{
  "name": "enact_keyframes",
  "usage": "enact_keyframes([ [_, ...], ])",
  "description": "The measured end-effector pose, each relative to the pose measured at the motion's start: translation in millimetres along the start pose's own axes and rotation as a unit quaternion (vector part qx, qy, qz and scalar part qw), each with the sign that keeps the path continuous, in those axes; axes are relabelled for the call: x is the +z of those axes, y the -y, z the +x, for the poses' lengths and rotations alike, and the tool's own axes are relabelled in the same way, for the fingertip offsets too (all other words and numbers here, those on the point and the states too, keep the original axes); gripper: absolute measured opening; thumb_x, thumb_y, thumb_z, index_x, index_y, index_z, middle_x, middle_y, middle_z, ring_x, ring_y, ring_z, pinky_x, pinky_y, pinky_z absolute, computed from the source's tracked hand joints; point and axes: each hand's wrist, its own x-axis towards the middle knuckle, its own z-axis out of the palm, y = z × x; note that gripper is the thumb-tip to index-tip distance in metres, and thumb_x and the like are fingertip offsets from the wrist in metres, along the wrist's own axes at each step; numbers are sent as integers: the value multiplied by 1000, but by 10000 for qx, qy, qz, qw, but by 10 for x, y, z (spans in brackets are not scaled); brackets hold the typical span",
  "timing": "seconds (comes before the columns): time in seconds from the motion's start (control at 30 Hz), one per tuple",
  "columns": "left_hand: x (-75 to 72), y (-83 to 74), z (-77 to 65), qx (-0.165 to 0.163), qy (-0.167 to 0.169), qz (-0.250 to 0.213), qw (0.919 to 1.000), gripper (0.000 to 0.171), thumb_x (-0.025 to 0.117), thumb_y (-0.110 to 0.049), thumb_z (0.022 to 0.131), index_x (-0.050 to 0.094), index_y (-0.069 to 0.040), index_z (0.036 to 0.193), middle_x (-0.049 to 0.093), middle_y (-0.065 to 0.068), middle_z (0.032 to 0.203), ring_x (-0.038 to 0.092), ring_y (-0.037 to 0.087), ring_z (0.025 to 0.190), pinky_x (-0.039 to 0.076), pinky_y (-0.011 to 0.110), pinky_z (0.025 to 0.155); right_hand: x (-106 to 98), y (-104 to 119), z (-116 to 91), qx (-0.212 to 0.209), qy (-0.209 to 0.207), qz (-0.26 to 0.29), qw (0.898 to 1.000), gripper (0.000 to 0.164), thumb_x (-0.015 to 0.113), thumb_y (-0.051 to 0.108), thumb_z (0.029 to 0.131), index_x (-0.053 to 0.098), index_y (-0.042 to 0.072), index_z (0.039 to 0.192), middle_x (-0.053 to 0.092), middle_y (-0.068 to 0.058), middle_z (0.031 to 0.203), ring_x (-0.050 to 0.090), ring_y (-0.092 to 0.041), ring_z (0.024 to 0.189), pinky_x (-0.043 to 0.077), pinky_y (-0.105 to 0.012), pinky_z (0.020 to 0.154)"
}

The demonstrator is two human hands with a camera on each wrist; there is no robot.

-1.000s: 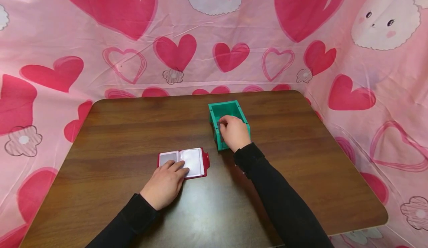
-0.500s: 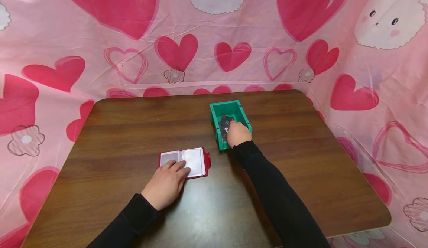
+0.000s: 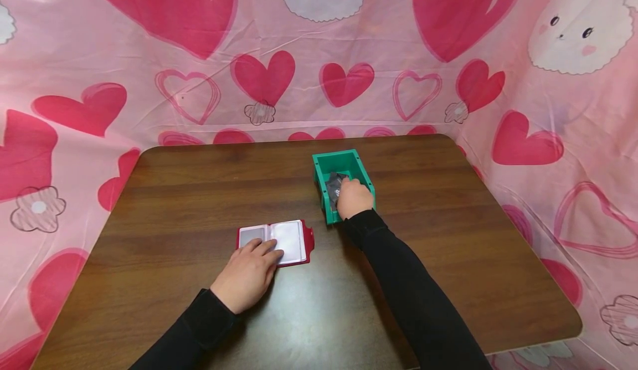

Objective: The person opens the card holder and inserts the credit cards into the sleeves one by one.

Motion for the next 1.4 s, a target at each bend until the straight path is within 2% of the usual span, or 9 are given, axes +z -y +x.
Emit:
enact_keyframes([
  [0.13,-3,-2,1,14,-5,20,10000,34,58,-31,92,65,-19,123,55,7,134,45,36,125,36,56,101,-24,-1,-22,2,-142,112,9998,30,56,19,94,61,-1,116,58,-17,96,61,-30,80,53,-46,75],
  [0.27,-7,1,-1,25,-6,31,10000,34,58,-31,92,65,-18,122,55,8,134,45,36,125,36,57,101,-86,-14,-30,14,-71,612,9981,29,50,11,96,62,2,121,59,-17,106,60,-31,88,51,-45,80],
  [0.4,-9,6,-2,35,-5,23,10000,34,58,-31,92,65,-18,122,55,8,134,45,37,124,36,57,100,-198,-30,-38,59,-62,1128,9936,32,51,8,94,58,5,126,58,-17,120,58,-32,99,48,-47,88],
  [0.53,-8,-1,-2,40,1,16,10000,34,58,-31,92,65,-18,122,55,8,134,45,36,125,37,57,100,-356,-40,-72,152,-380,1382,9896,33,53,9,94,55,3,127,61,-18,116,59,-32,99,47,-49,90],
  [0.7,-14,-4,-10,31,-56,42,10000,34,59,-31,91,65,-19,122,56,7,133,45,36,124,37,56,99,-561,10,-125,66,-839,1782,9804,47,55,7,94,44,9,140,59,-17,117,59,-33,101,48,-49,84],
  [0.87,-14,-4,-11,36,-64,52,10000,34,60,-31,91,65,-19,122,56,7,134,45,36,124,38,56,99,-676,146,-220,-343,-936,2263,9690,65,58,6,92,31,18,149,52,-15,124,57,-29,96,51,-46,84],
  [1.1,-10,21,-22,128,-214,26,9997,33,61,-30,91,65,-18,121,56,7,133,47,35,124,39,56,98,-632,510,-471,-849,-434,2636,9599,62,61,9,91,36,18,147,53,-13,121,55,-22,81,51,-31,61],
  [1.3,-14,35,-39,231,-437,4,9988,29,62,-27,91,68,-17,117,59,8,129,51,34,120,42,55,96,-339,761,-608,-830,419,2604,9610,56,66,15,89,44,19,140,60,-7,119,60,-19,95,56,-34,77],
  [1.4,-21,48,-42,295,-606,-43,9977,27,63,-25,90,68,-14,114,60,9,126,54,32,115,44,51,94,-231,831,-644,-835,661,2515,9620,55,66,14,89,45,18,139,60,-6,117,58,-19,89,55,-32,76],
])
